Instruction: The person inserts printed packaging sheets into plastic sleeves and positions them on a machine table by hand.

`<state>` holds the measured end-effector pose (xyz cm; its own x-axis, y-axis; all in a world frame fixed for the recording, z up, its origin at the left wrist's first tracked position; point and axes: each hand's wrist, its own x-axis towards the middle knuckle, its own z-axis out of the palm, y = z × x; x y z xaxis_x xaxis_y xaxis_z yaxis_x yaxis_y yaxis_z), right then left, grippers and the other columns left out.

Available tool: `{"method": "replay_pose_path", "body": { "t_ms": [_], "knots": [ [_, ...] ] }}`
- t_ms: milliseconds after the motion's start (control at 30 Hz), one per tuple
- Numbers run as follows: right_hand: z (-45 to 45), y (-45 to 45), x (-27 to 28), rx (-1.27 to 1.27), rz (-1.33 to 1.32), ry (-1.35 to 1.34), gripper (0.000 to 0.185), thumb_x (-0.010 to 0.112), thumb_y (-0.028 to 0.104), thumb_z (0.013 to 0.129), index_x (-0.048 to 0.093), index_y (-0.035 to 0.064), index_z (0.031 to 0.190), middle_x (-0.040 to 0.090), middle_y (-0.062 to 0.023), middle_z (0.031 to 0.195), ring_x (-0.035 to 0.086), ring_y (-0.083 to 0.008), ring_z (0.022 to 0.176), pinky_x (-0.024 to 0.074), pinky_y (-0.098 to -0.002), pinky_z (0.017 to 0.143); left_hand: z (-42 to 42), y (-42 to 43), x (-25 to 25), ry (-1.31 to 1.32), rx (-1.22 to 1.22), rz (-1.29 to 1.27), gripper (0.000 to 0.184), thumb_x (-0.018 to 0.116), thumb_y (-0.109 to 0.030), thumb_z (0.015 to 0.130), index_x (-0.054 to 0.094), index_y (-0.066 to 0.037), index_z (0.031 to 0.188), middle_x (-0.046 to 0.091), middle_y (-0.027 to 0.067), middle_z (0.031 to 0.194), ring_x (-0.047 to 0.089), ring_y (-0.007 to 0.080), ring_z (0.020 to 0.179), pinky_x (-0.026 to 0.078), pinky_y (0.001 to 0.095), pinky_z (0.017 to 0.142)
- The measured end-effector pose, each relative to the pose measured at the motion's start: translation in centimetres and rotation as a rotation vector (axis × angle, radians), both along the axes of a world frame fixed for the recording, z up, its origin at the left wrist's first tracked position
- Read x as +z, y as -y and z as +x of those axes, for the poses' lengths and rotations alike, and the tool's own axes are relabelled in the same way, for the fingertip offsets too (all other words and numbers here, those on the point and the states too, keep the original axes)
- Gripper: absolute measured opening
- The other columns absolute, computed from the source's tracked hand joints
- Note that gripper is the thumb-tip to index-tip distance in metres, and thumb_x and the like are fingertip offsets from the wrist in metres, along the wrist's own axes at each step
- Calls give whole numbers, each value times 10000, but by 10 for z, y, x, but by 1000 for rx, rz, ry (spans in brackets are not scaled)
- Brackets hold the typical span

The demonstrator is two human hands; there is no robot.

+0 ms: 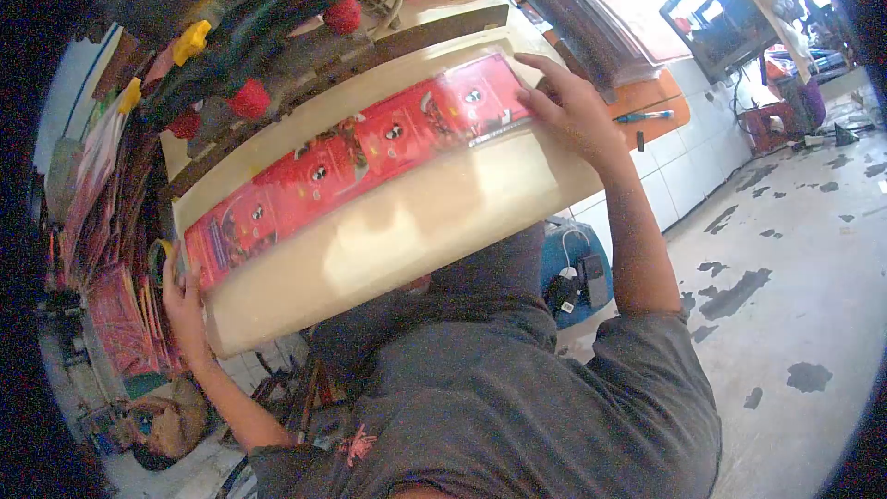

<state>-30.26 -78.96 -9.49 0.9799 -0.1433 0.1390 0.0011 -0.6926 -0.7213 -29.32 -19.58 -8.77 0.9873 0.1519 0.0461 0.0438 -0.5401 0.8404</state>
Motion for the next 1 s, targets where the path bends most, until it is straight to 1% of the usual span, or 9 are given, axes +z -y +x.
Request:
{"method": "replay_pose_path", "body": {
  "t_ms": [33,67,133,167,233,733,800,933,1000],
  "knots": [
    [8,-4,2,-18,-146,-12,369,640,273,991,642,93,1314,686,-159,807,673,-280,748,517,-406,730,5,3,1,7,-15,112,478,616,-207,1039,526,-19,1468,614,-8,830,529,69,799,433,210,812],
    [15,-6,-2,-19,-147,-11,369,640,273,991,642,93,1314,686,-159,807,673,-280,748,517,-406,730,13,3,-2,8,-16,111,478,616,-207,1039,526,-19,1468,614,-8,830,529,69,799,433,210,812],
    [27,-12,-12,-66,-173,106,331,622,282,995,667,126,1284,724,-223,895,706,-379,846,528,-460,768,30,3,-10,125,-59,327,451,576,-287,1059,584,-25,1427,733,94,1085,635,142,1008,457,269,944],
    [31,-15,-13,-107,-242,100,299,616,313,996,708,146,1226,727,-236,924,708,-405,890,535,-480,783,35,4,-11,129,-57,325,451,576,-287,1059,584,-25,1427,733,94,1085,635,142,1008,457,269,944],
    [35,-23,-16,-166,-297,120,291,607,333,998,723,155,1198,728,-227,902,709,-404,868,538,-484,778,40,10,-8,70,-44,331,446,561,-339,1063,641,-24,1367,681,148,1334,616,193,1216,433,321,1049],
    [46,-32,-20,-273,-412,201,265,610,380,991,774,202,1098,739,-170,878,719,-370,817,553,-470,730,47,16,-12,78,22,409,477,533,-340,1069,635,45,1331,682,206,1306,645,282,1208,437,363,1078],
    [47,-30,-21,-310,-410,135,300,618,410,995,771,201,1147,747,-147,909,718,-340,844,547,-423,746,48,15,-13,89,34,445,461,533,-337,1070,643,31,1327,690,209,1288,656,277,1190,449,353,1054],
    [48,-30,-25,-314,-341,141,299,615,373,989,758,175,1160,744,-194,979,723,-375,917,549,-449,821,50,7,-21,116,56,405,441,551,-342,1062,666,12,1300,701,220,1255,677,267,1153,477,343,1006],
    [50,-31,-25,-253,-201,130,335,582,327,1009,734,113,1216,759,-162,1052,738,-308,1003,541,-410,877,46,11,-14,43,98,387,442,572,-346,1050,684,25,1262,714,220,1222,692,273,1123,493,351,977]
  ]
}}
